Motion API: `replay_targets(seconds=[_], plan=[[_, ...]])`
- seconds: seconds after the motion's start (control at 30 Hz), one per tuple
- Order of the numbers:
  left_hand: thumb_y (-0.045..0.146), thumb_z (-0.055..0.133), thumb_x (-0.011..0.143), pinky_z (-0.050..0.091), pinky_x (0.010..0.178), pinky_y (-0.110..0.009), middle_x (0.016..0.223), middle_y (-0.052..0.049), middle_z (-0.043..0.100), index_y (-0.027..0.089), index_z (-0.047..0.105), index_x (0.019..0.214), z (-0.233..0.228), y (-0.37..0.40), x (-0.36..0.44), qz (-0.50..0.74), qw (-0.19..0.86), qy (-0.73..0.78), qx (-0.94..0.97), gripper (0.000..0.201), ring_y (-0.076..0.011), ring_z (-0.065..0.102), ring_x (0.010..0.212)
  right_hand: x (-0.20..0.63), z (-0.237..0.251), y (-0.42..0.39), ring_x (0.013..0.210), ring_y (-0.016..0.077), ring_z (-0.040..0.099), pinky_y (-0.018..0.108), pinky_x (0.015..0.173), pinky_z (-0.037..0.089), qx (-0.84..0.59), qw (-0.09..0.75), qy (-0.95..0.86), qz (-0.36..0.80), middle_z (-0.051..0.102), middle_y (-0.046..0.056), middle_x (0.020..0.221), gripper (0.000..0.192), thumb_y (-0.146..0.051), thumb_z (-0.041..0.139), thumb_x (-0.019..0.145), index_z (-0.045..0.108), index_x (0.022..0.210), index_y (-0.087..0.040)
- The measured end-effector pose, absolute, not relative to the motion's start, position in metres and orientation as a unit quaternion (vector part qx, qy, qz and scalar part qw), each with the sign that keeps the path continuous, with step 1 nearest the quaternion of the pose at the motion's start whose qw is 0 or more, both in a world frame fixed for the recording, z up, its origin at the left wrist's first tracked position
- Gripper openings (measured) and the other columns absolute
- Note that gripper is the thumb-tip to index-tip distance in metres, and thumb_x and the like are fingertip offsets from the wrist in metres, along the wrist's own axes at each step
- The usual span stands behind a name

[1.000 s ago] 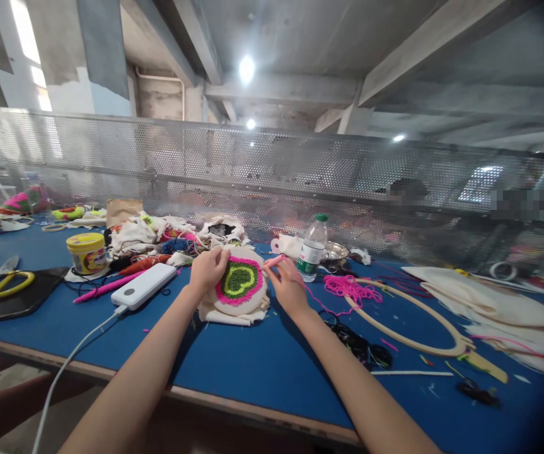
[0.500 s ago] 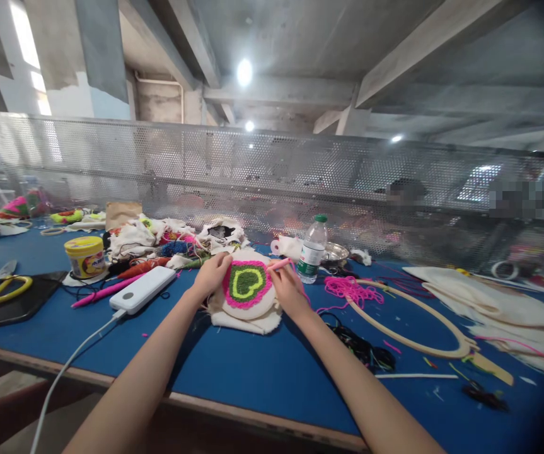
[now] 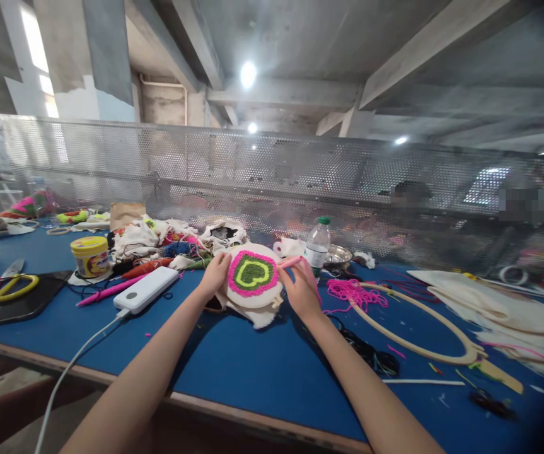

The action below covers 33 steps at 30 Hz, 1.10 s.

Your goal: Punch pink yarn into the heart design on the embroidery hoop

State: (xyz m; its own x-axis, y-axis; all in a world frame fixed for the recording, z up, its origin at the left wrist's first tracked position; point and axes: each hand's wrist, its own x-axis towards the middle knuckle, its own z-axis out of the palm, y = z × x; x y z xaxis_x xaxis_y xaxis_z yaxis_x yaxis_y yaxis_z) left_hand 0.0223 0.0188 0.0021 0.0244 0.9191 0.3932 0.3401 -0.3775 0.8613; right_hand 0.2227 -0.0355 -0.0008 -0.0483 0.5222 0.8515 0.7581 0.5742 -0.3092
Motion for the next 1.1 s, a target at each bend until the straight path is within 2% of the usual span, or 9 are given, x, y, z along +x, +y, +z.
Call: replay_targets(seconds=[0.07, 0.13, 0.27, 0.4, 0.67, 0.87, 1.1], plan=[[0.039, 0.031, 0.083, 0.038, 0.061, -0.022, 0.066, 0.000, 0.052, 0.018, 0.042, 0.067, 0.007, 0.017, 0.018, 0.534, 0.178, 0.496, 0.661, 0.029, -0.0123, 0.050, 0.067, 0.220, -0.004, -0.035, 0.092, 0.0197, 0.050, 0.037, 0.085, 0.037, -0.438, 0.483, -0.751, -0.103, 0.058, 0.006, 0.090, 0.018, -0.032, 0.041, 0.084, 0.055, 0.081, -0.021], [0.039, 0.029, 0.084, 0.034, 0.058, -0.023, 0.061, 0.000, 0.049, 0.019, 0.042, 0.065, 0.012, 0.014, 0.012, 0.509, 0.088, 0.525, 0.676, 0.030, -0.0132, 0.049, 0.062, 0.217, -0.006, -0.034, 0.087, 0.0188, 0.051, 0.034, 0.081, 0.039, -0.413, 0.433, -0.797, -0.080, 0.059, 0.005, 0.085, 0.019, -0.032, 0.041, 0.084, 0.055, 0.078, -0.021], [0.038, 0.026, 0.086, 0.028, 0.054, -0.023, 0.056, 0.000, 0.048, 0.020, 0.043, 0.067, 0.017, 0.008, 0.005, 0.451, -0.005, 0.538, 0.712, 0.031, -0.0141, 0.048, 0.056, 0.213, -0.009, -0.032, 0.086, 0.0183, 0.052, 0.032, 0.079, 0.040, -0.423, 0.397, -0.814, -0.035, 0.060, 0.005, 0.086, 0.022, -0.034, 0.039, 0.085, 0.055, 0.082, -0.020], [0.037, 0.025, 0.087, 0.027, 0.054, -0.023, 0.057, 0.000, 0.051, 0.020, 0.045, 0.068, 0.016, 0.007, 0.004, 0.439, -0.030, 0.536, 0.720, 0.032, -0.0143, 0.049, 0.056, 0.213, -0.009, -0.034, 0.090, 0.0189, 0.054, 0.031, 0.081, 0.039, -0.455, 0.433, -0.778, 0.012, 0.061, 0.006, 0.089, 0.022, -0.033, 0.037, 0.085, 0.054, 0.087, -0.019], [0.038, 0.024, 0.087, 0.029, 0.056, -0.023, 0.062, -0.001, 0.054, 0.020, 0.047, 0.073, 0.017, 0.007, 0.004, 0.426, -0.029, 0.541, 0.724, 0.032, -0.0148, 0.051, 0.059, 0.212, -0.007, -0.035, 0.073, 0.0197, 0.061, 0.027, 0.065, 0.042, -0.499, 0.477, -0.723, 0.029, 0.064, 0.007, 0.079, 0.021, -0.031, 0.036, 0.085, 0.050, 0.090, -0.017], [0.037, 0.023, 0.088, 0.029, 0.055, -0.023, 0.062, -0.001, 0.055, 0.020, 0.046, 0.073, 0.017, 0.007, 0.005, 0.414, -0.038, 0.551, 0.724, 0.032, -0.0152, 0.052, 0.061, 0.210, -0.005, -0.039, 0.074, 0.0204, 0.062, 0.028, 0.065, 0.044, -0.509, 0.472, -0.719, 0.028, 0.065, 0.007, 0.080, 0.022, -0.033, 0.034, 0.085, 0.049, 0.093, -0.018], [0.037, 0.024, 0.087, 0.028, 0.055, -0.023, 0.062, -0.001, 0.055, 0.021, 0.047, 0.074, 0.015, 0.009, 0.004, 0.407, -0.042, 0.559, 0.721, 0.031, -0.0158, 0.053, 0.062, 0.209, -0.006, -0.038, 0.080, 0.0224, 0.062, 0.033, 0.070, 0.045, -0.497, 0.448, -0.743, -0.002, 0.064, 0.010, 0.091, 0.022, -0.032, 0.033, 0.086, 0.047, 0.094, -0.017]])
